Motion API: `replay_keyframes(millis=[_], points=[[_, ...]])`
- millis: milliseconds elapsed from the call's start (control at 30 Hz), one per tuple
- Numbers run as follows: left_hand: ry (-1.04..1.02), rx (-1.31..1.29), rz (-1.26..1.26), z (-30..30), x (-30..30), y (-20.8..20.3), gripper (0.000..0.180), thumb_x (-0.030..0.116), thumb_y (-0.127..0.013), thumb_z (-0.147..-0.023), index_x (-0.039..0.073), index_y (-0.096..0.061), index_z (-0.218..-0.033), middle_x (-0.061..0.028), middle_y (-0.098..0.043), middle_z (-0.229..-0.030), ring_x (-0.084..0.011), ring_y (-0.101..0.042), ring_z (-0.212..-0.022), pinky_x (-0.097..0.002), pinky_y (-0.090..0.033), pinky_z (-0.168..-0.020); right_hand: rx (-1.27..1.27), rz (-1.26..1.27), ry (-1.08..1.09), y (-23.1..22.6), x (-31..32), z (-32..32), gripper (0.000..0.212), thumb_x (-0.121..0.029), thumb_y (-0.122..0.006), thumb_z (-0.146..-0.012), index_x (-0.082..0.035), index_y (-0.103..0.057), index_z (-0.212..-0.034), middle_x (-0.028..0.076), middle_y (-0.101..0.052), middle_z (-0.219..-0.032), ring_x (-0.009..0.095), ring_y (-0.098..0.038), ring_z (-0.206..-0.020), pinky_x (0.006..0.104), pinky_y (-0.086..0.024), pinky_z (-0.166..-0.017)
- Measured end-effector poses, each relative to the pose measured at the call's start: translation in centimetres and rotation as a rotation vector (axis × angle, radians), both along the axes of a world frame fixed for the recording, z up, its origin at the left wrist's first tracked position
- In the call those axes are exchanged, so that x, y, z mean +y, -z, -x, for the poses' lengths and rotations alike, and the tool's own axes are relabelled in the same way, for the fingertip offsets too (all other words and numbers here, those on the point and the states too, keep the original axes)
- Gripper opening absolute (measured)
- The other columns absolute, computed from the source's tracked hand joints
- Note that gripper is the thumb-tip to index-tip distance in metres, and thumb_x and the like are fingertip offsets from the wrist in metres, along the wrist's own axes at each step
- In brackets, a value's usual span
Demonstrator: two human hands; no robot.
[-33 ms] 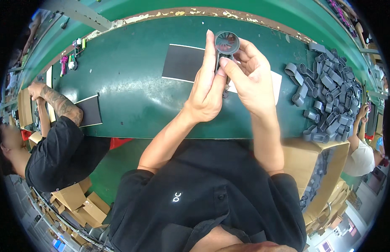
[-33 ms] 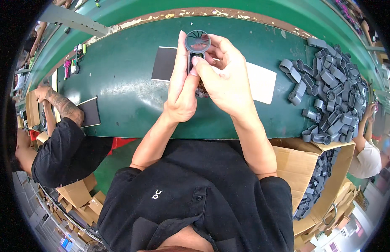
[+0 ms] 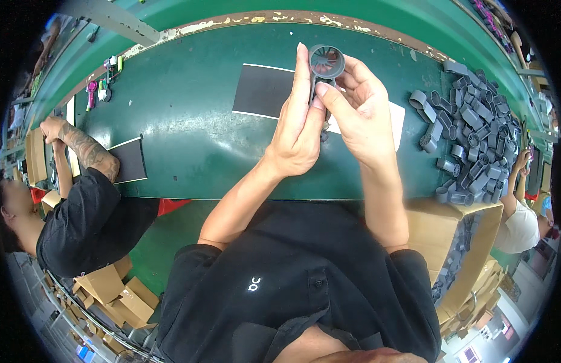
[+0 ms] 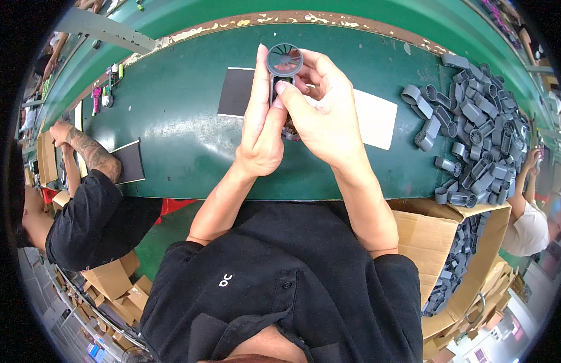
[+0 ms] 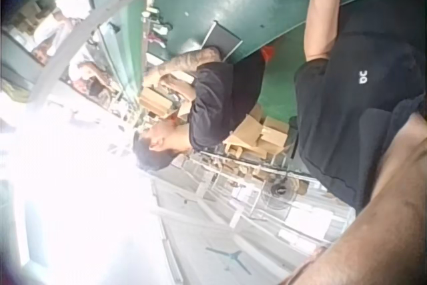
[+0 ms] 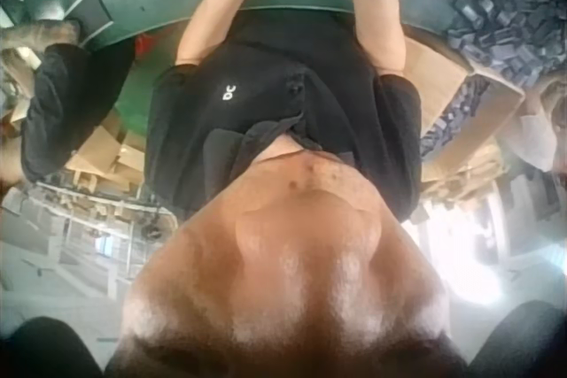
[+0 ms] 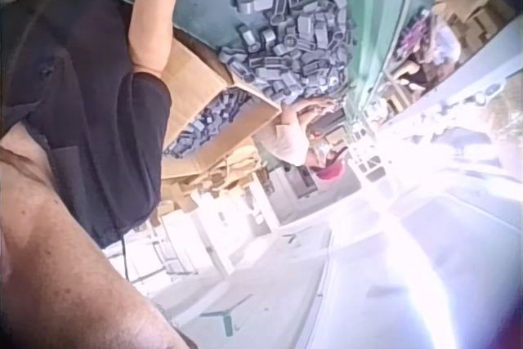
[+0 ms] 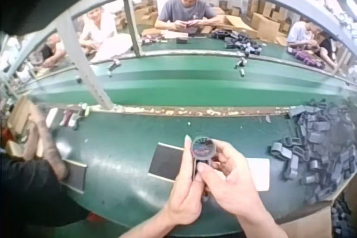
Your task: The person assembles handheld fans by inserting batteries, motor units, and circuit components into plastic casing halves, attaching foam pads, snapping the casing pieces together, and placing the assembled devices onto the conveyor belt.
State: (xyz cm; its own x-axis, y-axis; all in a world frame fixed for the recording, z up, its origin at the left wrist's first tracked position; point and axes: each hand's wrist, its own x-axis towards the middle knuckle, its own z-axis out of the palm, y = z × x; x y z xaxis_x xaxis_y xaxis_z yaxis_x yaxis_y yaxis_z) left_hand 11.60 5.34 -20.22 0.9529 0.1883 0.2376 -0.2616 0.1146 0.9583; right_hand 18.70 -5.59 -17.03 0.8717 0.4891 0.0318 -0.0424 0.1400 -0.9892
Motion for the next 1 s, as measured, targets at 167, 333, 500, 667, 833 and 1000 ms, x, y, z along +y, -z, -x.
replay_keyframes(millis=[167,333,500,667,833,1000], points=[[-0.147,-0.152,-0.189,-1.0,-0.4,1.2,0.069,-0.006,-0.033,-0.102,-0.002,-0.008,-0.166,-0.0239,-0.046,-0.153,-0.0309,-0.051,-0.138,-0.0366,-0.039,-0.115,-0.005,-0.019,0.044,0.6,0.7,0.1,0.038,0.003,-0.065,-0.093,0.005,-0.059,-0.131,0.01,-0.07,-0.116,0.013,-0.063,-0.102,0.0291,-0.051,-0.095],[-0.211,-0.16,-0.227,-1.5,-0.9,0.8,0.068,-0.008,-0.036,-0.099,-0.006,-0.015,-0.163,-0.0296,-0.05,-0.15,-0.0389,-0.054,-0.138,-0.0389,-0.04,-0.115,0.011,-0.038,0.066,1.5,0.8,-0.2,0.035,0.003,-0.063,-0.094,0.004,-0.059,-0.128,0.009,-0.07,-0.113,0.014,-0.064,-0.101,0.0296,-0.052,-0.094],[-0.212,-0.169,-0.234,-1.7,-0.8,1.4,0.068,-0.007,-0.036,-0.1,-0.002,-0.016,-0.165,-0.0263,-0.051,-0.149,-0.034,-0.055,-0.135,-0.0372,-0.041,-0.114,-0.001,-0.037,0.046,1.4,0.5,-0.4,0.034,0.0,-0.063,-0.096,0.004,-0.058,-0.129,0.01,-0.069,-0.114,0.014,-0.064,-0.102,0.0303,-0.053,-0.092],[-0.111,0.07,0.1,-1.0,0.6,1.3,0.075,-0.003,-0.039,-0.099,0.004,-0.008,-0.167,-0.0188,-0.055,-0.138,-0.0249,-0.06,-0.115,-0.0324,-0.048,-0.104,-0.107,0.202,-0.092,1.2,-0.3,-0.5,0.047,-0.005,-0.061,-0.099,0.002,-0.049,-0.145,0.012,-0.066,-0.129,0.019,-0.061,-0.117,0.0358,-0.05,-0.101],[0.088,0.095,0.712,-1.0,2.3,0.4,0.081,0.017,-0.043,-0.094,0.011,-0.011,-0.168,-0.014,-0.057,-0.117,-0.0193,-0.053,-0.089,-0.0303,-0.047,-0.082,-0.042,0.162,-0.187,3.0,-4.5,-0.8,0.064,-0.017,-0.071,-0.097,-0.002,-0.043,-0.153,0.018,-0.051,-0.148,0.026,-0.051,-0.135,0.0419,-0.043,-0.111],[0.148,-0.002,0.765,-0.6,2.6,-0.7,0.079,0.024,-0.043,-0.096,0.012,-0.012,-0.167,-0.016,-0.056,-0.121,-0.0205,-0.054,-0.091,-0.0332,-0.048,-0.087,0.202,0.199,-0.458,4.3,-5.5,0.3,0.06,-0.027,-0.068,-0.101,-0.001,-0.046,-0.151,0.017,-0.061,-0.137,0.025,-0.063,-0.121,0.0368,-0.05,-0.1]])
